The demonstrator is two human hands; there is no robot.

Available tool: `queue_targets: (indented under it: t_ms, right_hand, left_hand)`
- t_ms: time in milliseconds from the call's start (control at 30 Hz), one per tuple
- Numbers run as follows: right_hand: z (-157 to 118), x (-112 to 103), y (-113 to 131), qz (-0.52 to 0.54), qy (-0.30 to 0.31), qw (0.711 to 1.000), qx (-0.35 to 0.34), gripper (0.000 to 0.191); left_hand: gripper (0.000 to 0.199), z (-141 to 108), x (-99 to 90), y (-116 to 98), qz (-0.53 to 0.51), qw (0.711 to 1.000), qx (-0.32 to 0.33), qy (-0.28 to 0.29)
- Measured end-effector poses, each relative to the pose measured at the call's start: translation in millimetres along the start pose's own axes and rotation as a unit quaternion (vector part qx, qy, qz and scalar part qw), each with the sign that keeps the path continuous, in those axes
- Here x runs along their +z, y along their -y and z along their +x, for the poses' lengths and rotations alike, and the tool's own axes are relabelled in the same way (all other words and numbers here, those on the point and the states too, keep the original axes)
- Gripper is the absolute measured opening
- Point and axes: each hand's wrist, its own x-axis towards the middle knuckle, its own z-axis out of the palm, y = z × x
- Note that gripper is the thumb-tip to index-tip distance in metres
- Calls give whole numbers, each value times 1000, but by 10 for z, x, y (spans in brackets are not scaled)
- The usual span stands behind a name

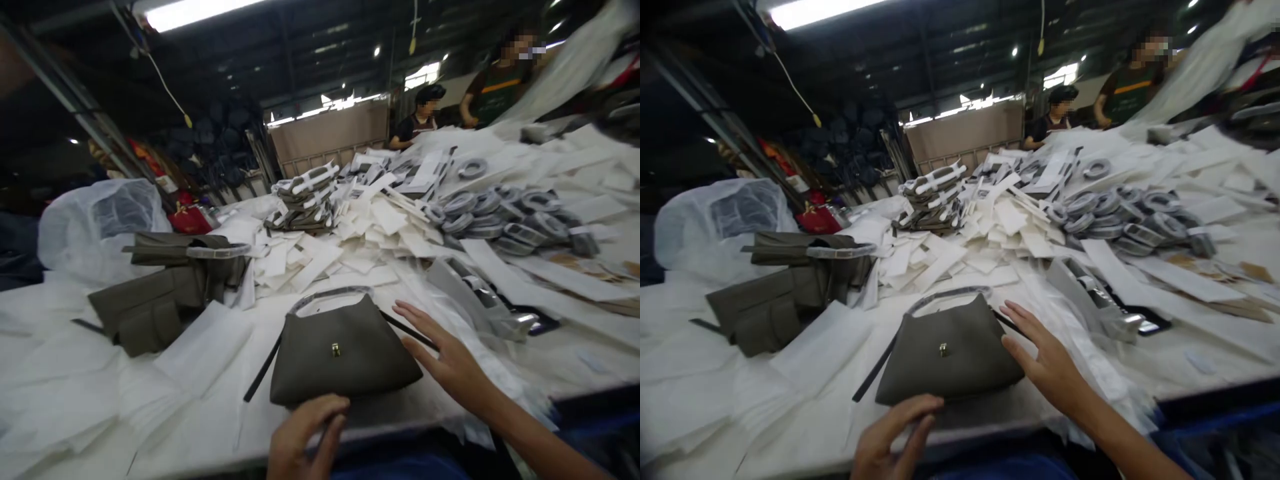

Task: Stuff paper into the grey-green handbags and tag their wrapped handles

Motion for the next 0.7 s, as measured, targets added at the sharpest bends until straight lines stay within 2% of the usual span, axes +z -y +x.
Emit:
queue_targets:
  t_ms: [33, 67, 133, 200, 267, 367, 467, 567, 633, 700]
  right_hand:
    - [-9, -19, 17, -47, 20, 996, -71, 53]
    - [-13, -18, 39, -90, 49, 985, -139, 53]
    - [0, 41, 84, -160, 115, 948, -251, 61]
    - [48, 141, 113, -212, 173, 912, -306, 74]
    - [108, 241, 117, -247, 207, 894, -310, 84]
    - [156, 357, 61, -277, 217, 887, -298, 87]
    - [125, 475, -85, -293, 226, 880, -297, 84]
    - [72, 594, -260, -293, 231, 882, -288, 86]
    - [61, 630, -318, -280, 235, 889, -275, 85]
    - [82, 613, -287, -265, 244, 895, -263, 81]
  left_hand:
    - [25, 56, -103, 34, 68, 995, 64, -32]
    - [30, 123, -192, 73, 136, 984, 102, -55]
    - [50, 264, -306, 155, 250, 957, 149, -16]
    - [79, 383, -330, 239, 330, 928, 159, 65]
    - [99, 461, -296, 340, 376, 905, 146, 138]
    - [104, 486, -220, 548, 391, 891, 131, 192]
    - [94, 404, -136, 782, 389, 890, 141, 192]
    - [81, 303, -62, 927, 392, 896, 143, 153]
    - [75, 289, -49, 924, 384, 902, 135, 145]
    - [71, 338, -74, 848, 371, 906, 120, 162]
